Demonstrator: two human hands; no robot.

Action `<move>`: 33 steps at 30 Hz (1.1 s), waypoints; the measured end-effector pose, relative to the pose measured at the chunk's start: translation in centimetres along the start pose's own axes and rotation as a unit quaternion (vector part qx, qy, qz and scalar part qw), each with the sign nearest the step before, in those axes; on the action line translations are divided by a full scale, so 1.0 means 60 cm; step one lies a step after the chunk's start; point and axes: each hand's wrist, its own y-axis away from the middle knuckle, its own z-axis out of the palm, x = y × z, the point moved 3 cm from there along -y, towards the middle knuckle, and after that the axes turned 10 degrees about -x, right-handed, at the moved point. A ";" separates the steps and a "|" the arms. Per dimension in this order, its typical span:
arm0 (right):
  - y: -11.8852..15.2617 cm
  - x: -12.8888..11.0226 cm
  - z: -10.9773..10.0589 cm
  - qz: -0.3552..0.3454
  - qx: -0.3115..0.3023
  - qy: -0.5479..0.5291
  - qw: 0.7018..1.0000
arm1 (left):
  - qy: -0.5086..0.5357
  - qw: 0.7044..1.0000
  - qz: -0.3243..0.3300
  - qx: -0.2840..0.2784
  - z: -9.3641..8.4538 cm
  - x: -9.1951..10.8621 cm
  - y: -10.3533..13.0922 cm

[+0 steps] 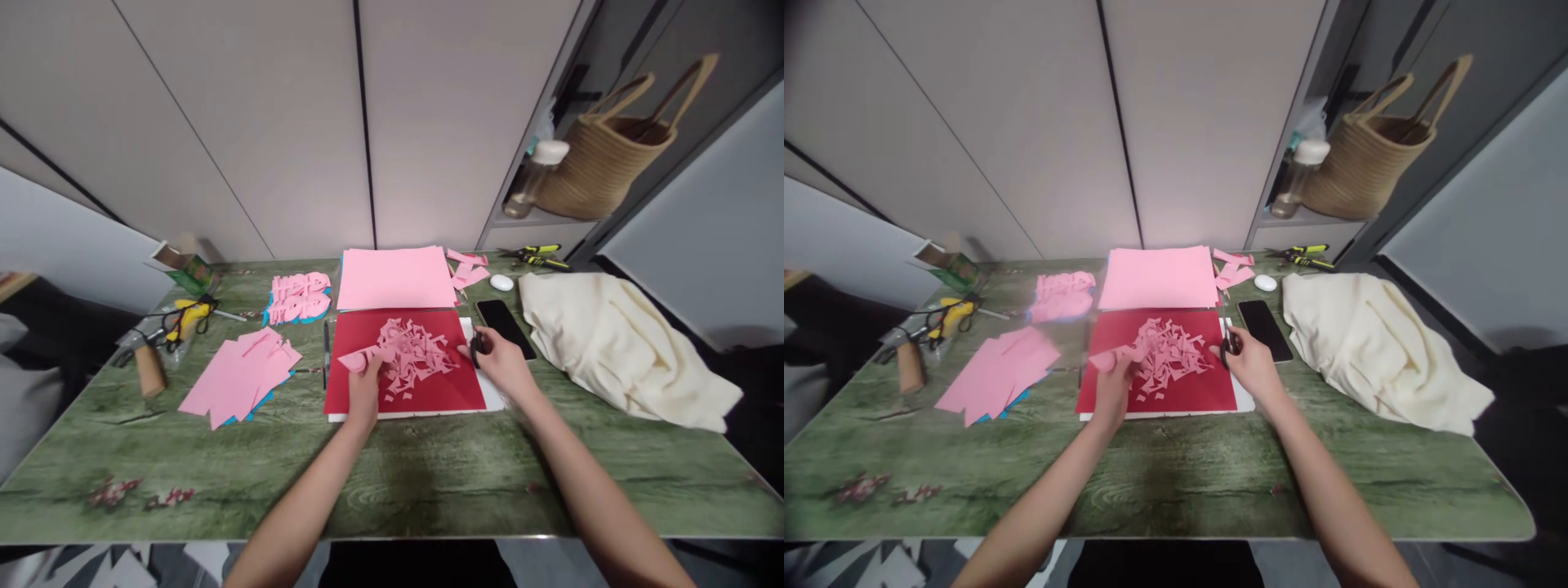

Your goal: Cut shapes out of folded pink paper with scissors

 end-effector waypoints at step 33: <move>0.039 -0.054 0.010 -0.013 -0.046 0.113 0.992 | -0.073 0.995 -0.058 -0.022 -0.023 0.018 0.046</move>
